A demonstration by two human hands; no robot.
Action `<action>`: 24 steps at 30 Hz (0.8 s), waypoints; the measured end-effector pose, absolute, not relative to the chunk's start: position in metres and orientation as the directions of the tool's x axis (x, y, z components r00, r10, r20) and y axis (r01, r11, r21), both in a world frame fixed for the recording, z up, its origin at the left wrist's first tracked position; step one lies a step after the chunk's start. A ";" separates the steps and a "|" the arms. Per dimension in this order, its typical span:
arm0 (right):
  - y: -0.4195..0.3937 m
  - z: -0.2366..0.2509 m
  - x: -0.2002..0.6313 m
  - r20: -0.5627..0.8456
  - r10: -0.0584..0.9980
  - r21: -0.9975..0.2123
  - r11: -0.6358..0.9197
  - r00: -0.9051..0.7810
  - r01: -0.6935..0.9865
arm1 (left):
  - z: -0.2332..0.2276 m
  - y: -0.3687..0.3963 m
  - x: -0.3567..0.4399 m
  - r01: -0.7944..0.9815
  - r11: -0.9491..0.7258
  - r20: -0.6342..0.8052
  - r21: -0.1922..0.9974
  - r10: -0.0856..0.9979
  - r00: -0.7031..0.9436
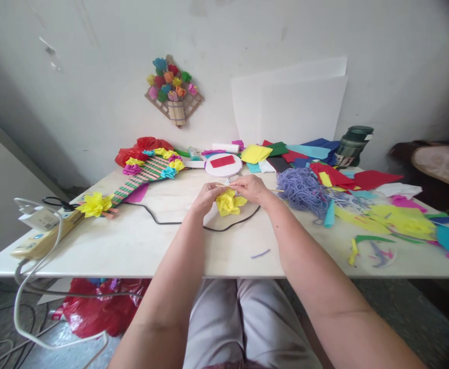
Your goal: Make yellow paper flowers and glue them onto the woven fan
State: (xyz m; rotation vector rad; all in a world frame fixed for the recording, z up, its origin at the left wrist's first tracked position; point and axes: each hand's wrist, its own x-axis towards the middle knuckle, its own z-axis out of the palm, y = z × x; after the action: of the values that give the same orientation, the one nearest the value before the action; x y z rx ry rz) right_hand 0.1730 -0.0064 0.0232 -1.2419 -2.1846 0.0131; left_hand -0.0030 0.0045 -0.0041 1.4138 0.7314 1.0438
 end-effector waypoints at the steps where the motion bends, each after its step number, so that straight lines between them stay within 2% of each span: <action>1: -0.006 0.023 0.173 0.508 0.775 -0.292 0.565 -0.375 0.772 | -0.005 0.006 -0.004 -0.141 -0.134 0.181 0.981 0.896 0.406; 14: -0.004 0.022 0.175 0.522 0.754 -0.342 0.614 -0.400 0.711 | -0.006 0.006 -0.003 -0.138 -0.125 0.171 0.983 0.897 0.407; 24: 0.001 0.017 0.173 0.536 0.786 -0.499 0.590 -0.309 0.635 | -0.005 0.005 0.001 -0.135 -0.088 0.132 0.987 0.920 0.369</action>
State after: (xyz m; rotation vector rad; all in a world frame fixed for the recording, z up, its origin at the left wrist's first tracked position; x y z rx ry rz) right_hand 0.1734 0.0007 0.0166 -1.1253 -2.0433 0.2474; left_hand 0.0010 0.0047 -0.0046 1.3623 0.7833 1.0494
